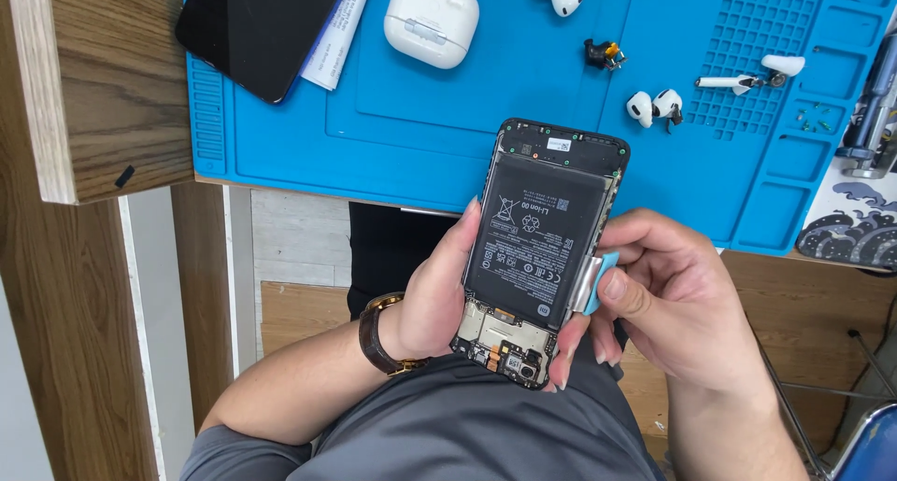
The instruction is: Removing a battery from a disassembled smartphone using a plastic pry tool and peeling off adhesive film.
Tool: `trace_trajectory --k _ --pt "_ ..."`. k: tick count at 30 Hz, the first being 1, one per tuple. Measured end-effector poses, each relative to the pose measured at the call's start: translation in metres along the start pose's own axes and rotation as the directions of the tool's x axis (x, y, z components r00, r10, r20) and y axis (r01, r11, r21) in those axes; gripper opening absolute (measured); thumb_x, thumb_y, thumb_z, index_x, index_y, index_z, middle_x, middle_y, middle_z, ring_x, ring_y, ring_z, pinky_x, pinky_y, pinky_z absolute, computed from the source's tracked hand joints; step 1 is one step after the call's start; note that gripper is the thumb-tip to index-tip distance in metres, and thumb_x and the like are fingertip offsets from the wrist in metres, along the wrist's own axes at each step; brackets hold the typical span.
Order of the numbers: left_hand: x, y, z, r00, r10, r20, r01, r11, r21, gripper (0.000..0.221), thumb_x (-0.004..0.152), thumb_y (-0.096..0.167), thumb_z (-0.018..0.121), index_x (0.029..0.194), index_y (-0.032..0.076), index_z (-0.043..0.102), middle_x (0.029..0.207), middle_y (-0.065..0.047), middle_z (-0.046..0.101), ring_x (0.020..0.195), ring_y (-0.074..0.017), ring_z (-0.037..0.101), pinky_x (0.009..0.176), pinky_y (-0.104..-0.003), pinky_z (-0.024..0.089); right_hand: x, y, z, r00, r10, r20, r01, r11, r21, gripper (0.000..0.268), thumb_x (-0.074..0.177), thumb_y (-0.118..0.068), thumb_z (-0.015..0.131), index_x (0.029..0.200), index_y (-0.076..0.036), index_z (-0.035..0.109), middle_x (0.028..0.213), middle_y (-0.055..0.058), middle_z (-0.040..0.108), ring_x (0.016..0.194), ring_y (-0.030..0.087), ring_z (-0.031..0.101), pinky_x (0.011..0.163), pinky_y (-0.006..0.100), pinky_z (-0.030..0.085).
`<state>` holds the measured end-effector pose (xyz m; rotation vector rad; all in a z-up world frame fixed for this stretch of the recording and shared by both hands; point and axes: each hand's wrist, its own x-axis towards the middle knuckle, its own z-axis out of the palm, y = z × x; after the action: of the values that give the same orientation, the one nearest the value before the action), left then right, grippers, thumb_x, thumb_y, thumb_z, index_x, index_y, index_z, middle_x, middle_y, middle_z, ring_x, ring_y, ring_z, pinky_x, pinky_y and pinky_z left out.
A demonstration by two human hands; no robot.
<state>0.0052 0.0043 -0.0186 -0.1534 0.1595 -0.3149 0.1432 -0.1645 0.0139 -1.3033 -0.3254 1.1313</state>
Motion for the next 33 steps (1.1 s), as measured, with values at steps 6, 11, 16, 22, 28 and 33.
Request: trace_trajectory --k 6,11,16,22,28,33 --pt "0.004 0.0 -0.006 0.999 -0.001 0.035 -0.001 0.999 0.05 0.094 0.101 0.077 0.029 0.137 -0.007 0.053 0.101 -0.032 0.063 0.082 -0.0437 0.067 0.079 -0.051 0.057 -0.001 0.014 -0.006 0.999 -0.034 -0.002 0.034 0.984 0.175 0.025 0.096 -0.01 0.071 0.117 -0.002 0.059 0.092 0.014 0.071 0.047 0.028 0.072 0.031 0.027 0.056" --pt "0.003 -0.001 -0.002 1.0 0.0 0.024 0.0 1.0 0.0 0.091 0.104 0.075 0.027 0.132 -0.008 0.053 0.1 -0.032 0.061 0.084 -0.0426 0.067 0.079 -0.053 0.057 -0.002 0.014 -0.005 0.999 -0.044 -0.031 0.047 0.995 0.086 0.026 0.095 -0.014 0.071 0.116 -0.003 0.061 0.082 0.018 0.073 0.051 0.028 0.076 0.032 0.025 0.056" --pt "0.005 -0.002 -0.01 0.999 0.008 0.032 -0.01 0.999 0.05 0.094 0.103 0.077 0.024 0.134 -0.007 0.054 0.099 -0.03 0.061 0.082 -0.0403 0.068 0.077 -0.05 0.058 0.001 0.012 -0.001 0.999 -0.03 -0.042 0.032 0.998 0.053 0.028 0.094 -0.016 0.071 0.112 0.002 0.062 0.076 0.025 0.076 0.048 0.028 0.076 0.031 0.026 0.057" --pt "0.004 0.0 -0.015 0.995 -0.022 0.095 0.023 1.0 -0.01 0.094 0.105 0.08 0.026 0.14 -0.003 0.051 0.101 -0.03 0.06 0.086 -0.0447 0.066 0.079 -0.054 0.055 0.003 0.02 -0.003 0.995 -0.017 -0.099 0.018 1.0 0.018 0.026 0.091 -0.018 0.073 0.112 -0.005 0.064 0.067 0.022 0.076 0.036 0.026 0.07 0.026 0.026 0.052" --pt "0.003 0.001 -0.016 0.997 -0.044 0.062 0.045 0.999 -0.016 0.097 0.103 0.082 0.026 0.144 -0.002 0.05 0.102 -0.028 0.061 0.085 -0.0435 0.068 0.08 -0.052 0.056 0.005 0.015 -0.001 0.993 0.017 -0.119 -0.013 0.999 0.04 0.025 0.09 -0.017 0.073 0.109 -0.002 0.067 0.068 0.021 0.077 0.044 0.031 0.077 0.025 0.028 0.054" --pt "0.001 0.001 -0.015 0.997 -0.034 0.065 0.034 0.999 -0.006 0.097 0.104 0.081 0.024 0.138 -0.005 0.052 0.103 -0.027 0.061 0.087 -0.0391 0.069 0.081 -0.051 0.057 0.004 0.02 -0.005 0.994 0.021 -0.109 -0.021 1.0 -0.001 0.026 0.089 -0.015 0.074 0.109 0.0 0.066 0.078 0.02 0.08 0.028 0.026 0.064 0.022 0.029 0.049"
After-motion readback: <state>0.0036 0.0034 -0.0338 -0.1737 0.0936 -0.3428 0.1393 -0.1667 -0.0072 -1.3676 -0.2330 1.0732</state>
